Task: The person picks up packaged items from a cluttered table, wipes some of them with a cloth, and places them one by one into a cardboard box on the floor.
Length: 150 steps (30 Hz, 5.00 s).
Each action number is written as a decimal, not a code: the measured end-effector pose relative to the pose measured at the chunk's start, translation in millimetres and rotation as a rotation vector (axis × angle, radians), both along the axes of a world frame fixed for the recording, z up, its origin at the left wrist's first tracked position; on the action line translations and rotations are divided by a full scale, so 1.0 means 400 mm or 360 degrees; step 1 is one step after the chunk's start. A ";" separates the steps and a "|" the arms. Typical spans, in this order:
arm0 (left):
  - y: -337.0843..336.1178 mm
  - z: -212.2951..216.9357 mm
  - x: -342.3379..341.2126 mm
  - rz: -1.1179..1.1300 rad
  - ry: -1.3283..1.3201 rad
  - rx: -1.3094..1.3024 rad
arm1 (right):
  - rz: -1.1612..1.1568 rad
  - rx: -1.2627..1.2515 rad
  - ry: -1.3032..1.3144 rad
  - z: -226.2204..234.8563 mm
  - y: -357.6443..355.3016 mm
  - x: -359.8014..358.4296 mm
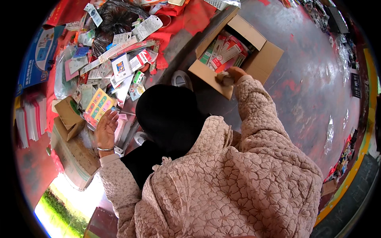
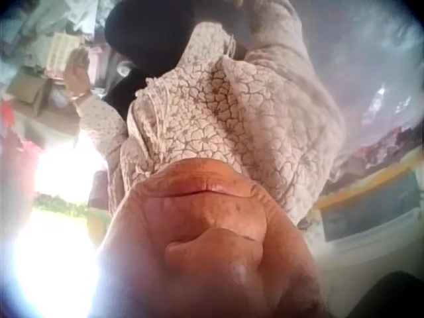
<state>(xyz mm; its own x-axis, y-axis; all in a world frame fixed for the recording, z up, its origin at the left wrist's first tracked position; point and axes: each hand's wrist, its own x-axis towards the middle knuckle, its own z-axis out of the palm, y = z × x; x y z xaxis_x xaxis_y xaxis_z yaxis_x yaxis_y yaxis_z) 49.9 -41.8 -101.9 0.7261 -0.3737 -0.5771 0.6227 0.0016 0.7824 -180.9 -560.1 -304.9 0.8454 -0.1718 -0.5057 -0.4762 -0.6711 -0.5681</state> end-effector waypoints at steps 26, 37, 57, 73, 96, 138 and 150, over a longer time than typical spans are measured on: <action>-0.016 0.022 0.010 -0.0216 0.0048 0.0309 | -0.0622 -0.0658 0.0534 0.045 0.112 0.251; -0.017 0.129 0.012 -0.0197 -0.0135 -0.0019 | 0.0220 -0.0599 -0.0626 0.405 0.320 0.581; 0.093 0.156 0.009 -0.0073 -0.0290 -0.0176 | 0.1067 -0.0445 0.0079 0.303 0.450 0.835; 0.112 0.136 0.018 0.0187 -0.0276 -0.0392 | 0.0919 0.0032 0.0012 0.574 0.503 0.809; 0.107 0.106 -0.038 0.0160 -0.0812 -0.0034 | 0.0543 -0.0012 -0.1895 0.699 1.050 0.568; 0.104 0.011 -0.021 -0.0680 0.0917 -0.1836 | 0.0216 0.1554 -0.0256 0.728 0.937 0.650; 0.063 0.212 -0.049 0.0054 -0.0108 -0.0796 | -0.0009 0.0159 -0.1359 0.734 0.887 0.670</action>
<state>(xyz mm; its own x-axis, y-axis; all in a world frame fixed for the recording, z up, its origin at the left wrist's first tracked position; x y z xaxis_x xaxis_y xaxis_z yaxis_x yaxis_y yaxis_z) 30.4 -16.7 -17.1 0.7724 -0.5678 -0.2845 0.5634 0.4059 0.7196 86.9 -205.3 -11.5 0.9424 -0.1658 0.2906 0.1384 -0.5977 -0.7897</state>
